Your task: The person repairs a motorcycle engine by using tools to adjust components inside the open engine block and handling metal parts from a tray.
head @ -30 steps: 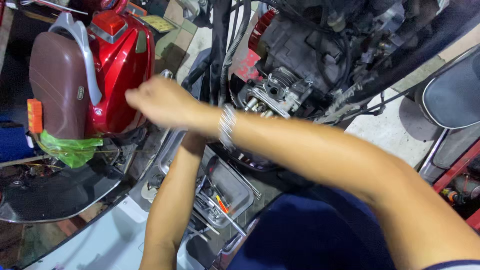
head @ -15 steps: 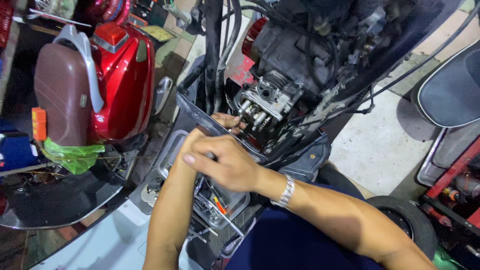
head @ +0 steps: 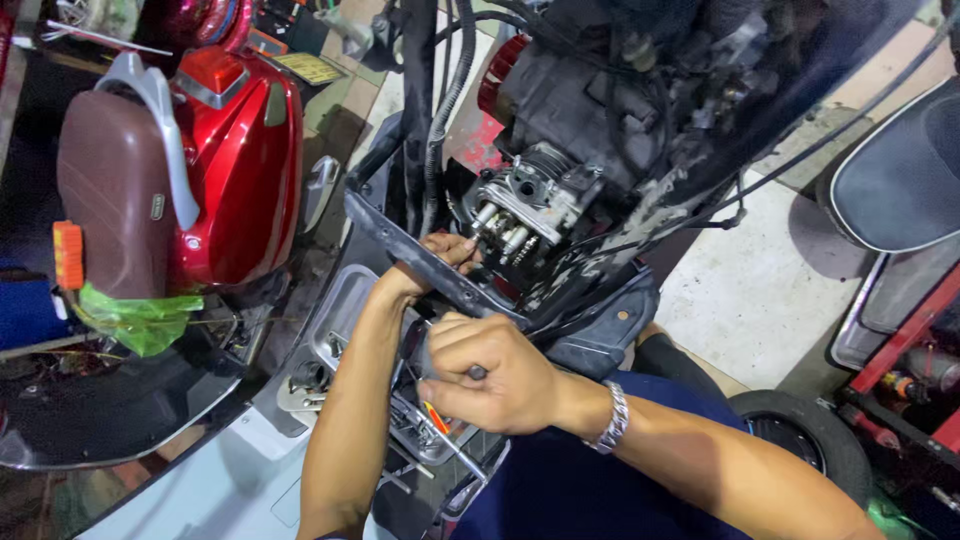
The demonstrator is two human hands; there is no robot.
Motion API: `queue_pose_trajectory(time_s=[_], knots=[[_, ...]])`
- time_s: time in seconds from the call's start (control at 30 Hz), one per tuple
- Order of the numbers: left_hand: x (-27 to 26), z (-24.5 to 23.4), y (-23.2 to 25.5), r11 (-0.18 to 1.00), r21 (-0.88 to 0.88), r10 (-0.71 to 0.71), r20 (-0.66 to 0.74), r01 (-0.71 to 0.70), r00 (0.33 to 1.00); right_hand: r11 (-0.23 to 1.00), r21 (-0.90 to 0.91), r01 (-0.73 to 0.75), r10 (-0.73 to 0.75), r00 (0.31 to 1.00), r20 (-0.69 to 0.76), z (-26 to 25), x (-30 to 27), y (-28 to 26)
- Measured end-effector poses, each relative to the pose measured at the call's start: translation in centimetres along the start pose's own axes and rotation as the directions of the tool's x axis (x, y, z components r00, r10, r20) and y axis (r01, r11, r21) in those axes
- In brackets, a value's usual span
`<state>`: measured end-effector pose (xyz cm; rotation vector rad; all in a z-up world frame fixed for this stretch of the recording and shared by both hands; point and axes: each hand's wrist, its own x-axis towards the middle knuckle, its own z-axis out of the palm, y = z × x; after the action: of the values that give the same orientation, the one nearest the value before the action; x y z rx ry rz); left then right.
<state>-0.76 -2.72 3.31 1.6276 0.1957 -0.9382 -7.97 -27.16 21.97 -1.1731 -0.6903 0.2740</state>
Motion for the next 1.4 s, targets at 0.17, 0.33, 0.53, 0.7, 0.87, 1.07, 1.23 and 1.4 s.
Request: queue_pose_trajectory(time_s=[0.17, 0.33, 0.53, 0.7, 0.87, 1.07, 1.23, 1.4], knots=[[-3.0, -0.2, 3.7, 0.995, 0.064, -0.073, -0.079, 0.078, 0.994, 0.998, 0.047, -0.051, 0.052, 0.999, -0.015, -1.6, 2.0, -1.9], [-4.8, 1.1, -2.7, 0.163, -0.802, 0.481, -0.444, -0.574, 0.756, 0.987, 0.153, -0.056, 0.050, 0.998, 0.043, -1.6, 9.7, 0.4], [1.0, -4.8, -6.9, 0.796, -0.603, 0.125, 0.080, -0.052, 0.989, 0.853, 0.379, -0.360, 0.314, 0.932, 0.180, 0.0, 19.4, 3.4], [3.1, -5.5, -8.9, 0.889, -0.350, 0.375, 0.188, -0.296, 0.908, 0.855, 0.338, -0.394, 0.350, 0.918, 0.185, 0.5, 21.6, 5.8], [4.0, -3.5, -8.2, 0.573, -0.818, 0.400, 0.220, -0.055, 0.890, 0.917, 0.078, -0.390, 0.381, 0.918, 0.110, 1.6, 22.7, 3.9], [-0.4, 0.7, 0.5, 0.756, -0.653, 0.129, 0.095, -0.036, 0.987, 0.514, -0.850, 0.114, -0.030, 0.993, 0.115, -0.4, 10.4, -4.2], [-2.2, 3.2, 4.4, 0.817, -0.576, 0.002, -0.009, -0.007, 1.000, 0.390, -0.803, -0.451, 0.679, 0.730, -0.080, -2.0, -4.7, -8.6], [-3.4, 4.9, 4.7, 0.832, -0.553, -0.006, -0.088, -0.044, 0.996, 0.353, -0.680, -0.642, 0.758, 0.622, -0.194, -1.3, -10.7, 0.6]])
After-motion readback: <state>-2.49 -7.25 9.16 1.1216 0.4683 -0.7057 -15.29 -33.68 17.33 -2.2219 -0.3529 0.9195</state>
